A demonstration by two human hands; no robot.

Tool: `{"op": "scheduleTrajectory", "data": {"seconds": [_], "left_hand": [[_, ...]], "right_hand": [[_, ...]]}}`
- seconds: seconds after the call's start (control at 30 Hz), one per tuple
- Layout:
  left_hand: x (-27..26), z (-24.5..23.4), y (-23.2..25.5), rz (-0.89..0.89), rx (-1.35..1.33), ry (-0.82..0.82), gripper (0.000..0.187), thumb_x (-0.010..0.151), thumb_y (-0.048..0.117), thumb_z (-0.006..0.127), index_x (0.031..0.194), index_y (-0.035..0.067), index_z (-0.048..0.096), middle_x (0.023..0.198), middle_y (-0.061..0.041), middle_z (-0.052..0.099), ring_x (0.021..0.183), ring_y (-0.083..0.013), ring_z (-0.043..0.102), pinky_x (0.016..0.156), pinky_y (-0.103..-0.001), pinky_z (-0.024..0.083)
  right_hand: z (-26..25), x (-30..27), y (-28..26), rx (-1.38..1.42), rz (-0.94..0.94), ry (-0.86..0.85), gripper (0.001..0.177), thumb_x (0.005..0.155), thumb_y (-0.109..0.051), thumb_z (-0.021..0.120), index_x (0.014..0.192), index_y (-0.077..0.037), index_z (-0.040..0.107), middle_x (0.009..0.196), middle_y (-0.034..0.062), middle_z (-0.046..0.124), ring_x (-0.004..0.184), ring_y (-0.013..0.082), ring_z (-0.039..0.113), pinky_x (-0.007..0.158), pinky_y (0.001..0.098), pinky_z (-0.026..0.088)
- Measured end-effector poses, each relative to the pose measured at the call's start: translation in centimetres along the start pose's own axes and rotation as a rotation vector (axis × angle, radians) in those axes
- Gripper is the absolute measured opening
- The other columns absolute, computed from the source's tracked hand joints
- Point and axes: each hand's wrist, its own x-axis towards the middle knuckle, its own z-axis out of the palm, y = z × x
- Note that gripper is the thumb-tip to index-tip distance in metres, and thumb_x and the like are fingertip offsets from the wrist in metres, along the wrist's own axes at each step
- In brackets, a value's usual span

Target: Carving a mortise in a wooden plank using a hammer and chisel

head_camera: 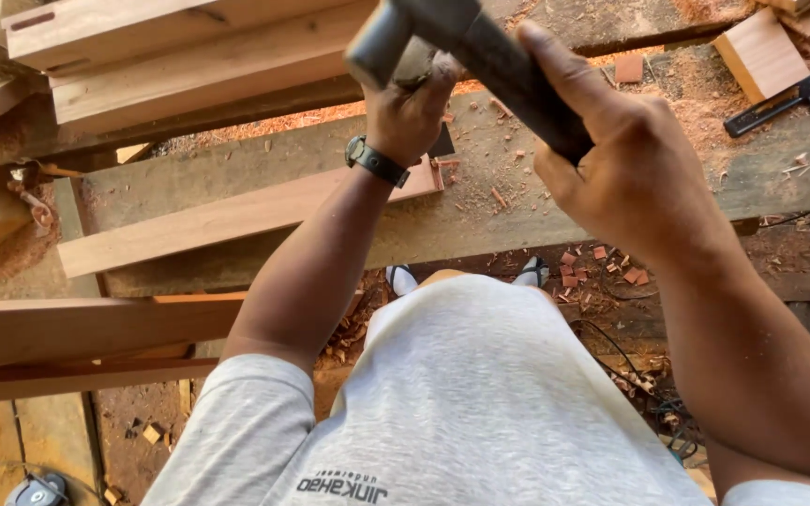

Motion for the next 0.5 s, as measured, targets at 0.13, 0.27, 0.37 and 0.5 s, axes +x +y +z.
{"op": "scheduleTrajectory", "data": {"seconds": [0.13,0.27,0.37,0.5], "left_hand": [[-1.7,-2.0,-4.9,0.157,0.611,-0.198,0.029,0.101,0.019,0.059,0.073,0.016,0.059,0.064,0.004,0.057,0.057,-0.0158,0.052,0.053,-0.036,0.033],[-2.3,-3.0,-8.7,0.310,0.981,-0.195,0.027,0.106,0.028,0.059,0.129,0.037,0.069,0.112,0.021,0.077,0.115,-0.0130,0.061,0.102,-0.042,0.028],[-2.3,-2.3,-6.9,0.484,0.924,-0.337,0.021,0.097,-0.005,0.061,0.099,0.015,0.069,0.078,0.000,0.072,0.061,-0.0164,0.063,0.052,-0.027,0.050],[-0.9,-0.3,-0.5,-0.015,0.215,-0.070,0.015,0.099,0.020,0.063,0.085,0.013,0.060,0.072,-0.001,0.062,0.063,-0.0153,0.062,0.056,-0.031,0.050]], "right_hand": [[1.6,0.5,1.8,-0.075,-0.067,0.038,0.094,0.093,-0.010,0.074,0.172,-0.025,0.027,0.089,0.0299,0.069,0.070,0.0441,0.066,0.062,0.0537,0.054],[0.4,0.9,-0.1,-0.140,0.043,-0.099,0.089,0.090,-0.011,0.068,0.170,-0.023,0.032,0.097,0.0331,0.073,0.076,0.0504,0.070,0.066,0.0612,0.056],[0.2,0.0,0.6,0.004,-0.081,-0.031,0.090,0.089,0.000,0.072,0.168,-0.013,0.032,0.105,0.0322,0.073,0.070,0.0392,0.073,0.068,0.0463,0.063],[1.6,-0.5,2.2,-0.021,-0.147,0.141,0.088,0.092,-0.004,0.072,0.171,-0.019,0.033,0.087,0.0264,0.066,0.066,0.0413,0.060,0.061,0.0517,0.047]]}}
